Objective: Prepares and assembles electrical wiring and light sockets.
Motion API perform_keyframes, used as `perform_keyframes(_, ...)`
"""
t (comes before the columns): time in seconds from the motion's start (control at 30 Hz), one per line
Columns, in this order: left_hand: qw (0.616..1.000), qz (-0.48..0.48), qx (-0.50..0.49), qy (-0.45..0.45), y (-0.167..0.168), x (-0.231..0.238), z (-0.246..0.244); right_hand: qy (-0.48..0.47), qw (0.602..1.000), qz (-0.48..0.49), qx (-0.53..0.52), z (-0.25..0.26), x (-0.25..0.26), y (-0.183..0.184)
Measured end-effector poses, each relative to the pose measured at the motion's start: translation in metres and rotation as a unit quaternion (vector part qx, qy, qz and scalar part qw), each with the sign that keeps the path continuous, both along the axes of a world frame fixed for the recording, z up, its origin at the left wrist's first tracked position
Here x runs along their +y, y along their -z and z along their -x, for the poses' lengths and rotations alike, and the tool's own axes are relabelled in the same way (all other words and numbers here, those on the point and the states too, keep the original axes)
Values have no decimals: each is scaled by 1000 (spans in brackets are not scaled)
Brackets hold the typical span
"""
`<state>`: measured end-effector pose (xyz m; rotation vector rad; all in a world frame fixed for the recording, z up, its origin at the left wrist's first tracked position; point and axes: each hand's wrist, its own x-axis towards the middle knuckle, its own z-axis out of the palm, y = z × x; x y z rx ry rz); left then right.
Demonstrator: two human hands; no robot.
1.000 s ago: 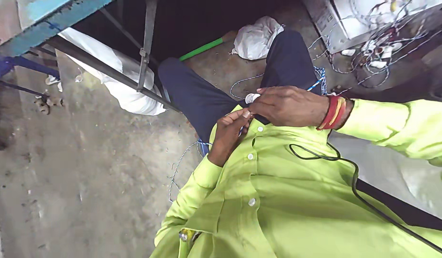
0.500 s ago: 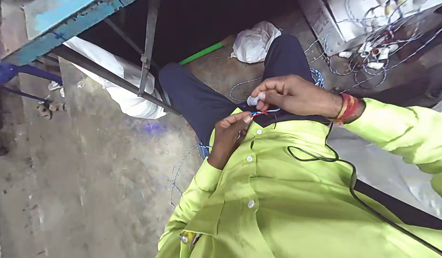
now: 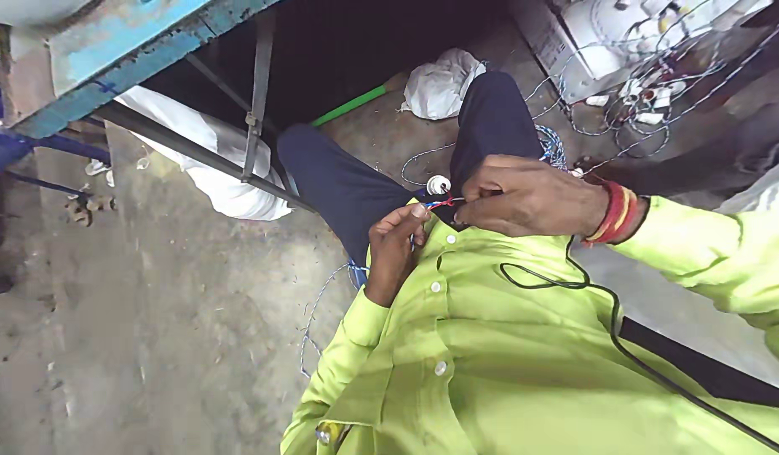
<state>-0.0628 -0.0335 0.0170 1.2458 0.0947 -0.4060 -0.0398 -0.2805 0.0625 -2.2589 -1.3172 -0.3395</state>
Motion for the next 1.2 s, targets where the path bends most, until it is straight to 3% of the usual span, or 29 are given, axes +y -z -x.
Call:
perform_keyframes(0.1,1000,5,10,-15,2,3,1,86,987,-118,68,5,-1,1)
perform_keyframes(0.23,999,25,4,-37,0,0,1,204,946,-156,200,15,-11,9)
perform_keyframes(0.47,998,43,-27,-45,3,3,-1,213,972,-77,62,18,-14,27)
perform_keyframes(0.67,996,78,8,-49,4,3,-2,177,979,-87,56,7,-14,33)
perform_keyframes(0.77,996,4,-47,-75,6,3,-4,164,980,-105,42,8,-12,30)
perform_keyframes(0.83,965,-150,-200,-73,7,6,-4,169,981,-89,30,7,-12,26)
perform_keyframes(0.9,889,-295,-346,-49,0,8,-7,173,982,-61,30,5,-10,23)
perform_keyframes(0.97,813,-370,-449,-24,-9,3,-13,167,985,-39,25,3,-7,19)
perform_keyframes(1.0,795,-380,-473,-4,-11,-1,-16,164,986,-32,22,3,-5,17)
perform_keyframes(1.07,788,-371,-491,24,-13,-10,-22,161,986,-29,22,2,-1,13)
perform_keyframes(1.2,810,-328,-484,44,-16,-18,-26,177,981,-44,65,2,0,4)
